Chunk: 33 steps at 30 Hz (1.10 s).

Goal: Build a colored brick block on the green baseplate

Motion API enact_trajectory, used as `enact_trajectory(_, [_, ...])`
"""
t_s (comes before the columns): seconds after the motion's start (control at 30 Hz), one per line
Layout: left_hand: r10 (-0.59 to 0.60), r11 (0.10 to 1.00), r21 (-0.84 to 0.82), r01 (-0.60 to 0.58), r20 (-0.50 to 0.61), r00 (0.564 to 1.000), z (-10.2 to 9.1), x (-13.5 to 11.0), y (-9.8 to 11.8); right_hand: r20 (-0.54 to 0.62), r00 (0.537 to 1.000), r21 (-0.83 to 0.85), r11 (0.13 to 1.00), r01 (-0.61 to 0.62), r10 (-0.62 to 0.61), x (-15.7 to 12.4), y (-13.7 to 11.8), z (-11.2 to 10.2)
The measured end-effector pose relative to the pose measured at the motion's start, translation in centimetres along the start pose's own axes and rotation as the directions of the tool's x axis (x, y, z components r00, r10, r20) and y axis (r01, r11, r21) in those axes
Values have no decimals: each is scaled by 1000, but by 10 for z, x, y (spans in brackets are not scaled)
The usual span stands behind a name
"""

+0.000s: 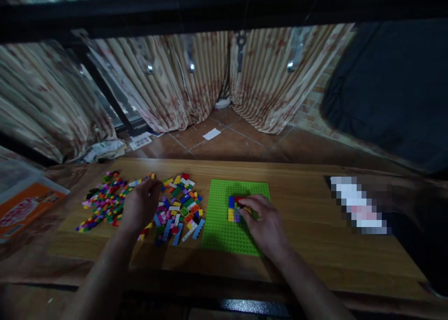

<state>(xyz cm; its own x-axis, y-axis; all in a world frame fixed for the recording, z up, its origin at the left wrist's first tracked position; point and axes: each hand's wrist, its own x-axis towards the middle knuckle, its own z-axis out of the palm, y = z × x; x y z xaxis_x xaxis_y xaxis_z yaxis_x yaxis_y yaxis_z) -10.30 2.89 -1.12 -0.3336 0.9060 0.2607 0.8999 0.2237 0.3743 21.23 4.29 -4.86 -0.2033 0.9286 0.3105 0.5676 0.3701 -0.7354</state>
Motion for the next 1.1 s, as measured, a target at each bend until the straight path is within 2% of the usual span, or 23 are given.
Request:
enact_trajectory(0.17, [82, 990, -120, -80, 15, 996, 8, -9, 14, 33, 995, -109, 989, 102, -99, 5, 2, 9])
enact_trajectory(0.43, [149, 974, -181, -139, 41, 988, 12, -13, 22, 29, 992, -210, 969, 127, -124, 3, 5, 10])
enact_trajectory(0.57, [148, 976, -166, -138, 46, 988, 12, -13, 20, 39, 990, -204, 969, 140, -135, 2, 4, 11])
enact_trajectory(0.77, [129, 979, -163, -120, 47, 990, 14, -12, 18, 5, 997, -188, 979, 79, -80, 0, 3, 11])
enact_trajectory(1.0, [142, 978, -159, -132, 49, 989, 15, -11, 18, 19, 995, -191, 976, 101, -100, 0, 4, 11])
enact_trajectory(1.1, [141, 978, -159, -132, 48, 989, 14, -11, 17, -20, 994, -166, 981, 102, -107, 1, 2, 9])
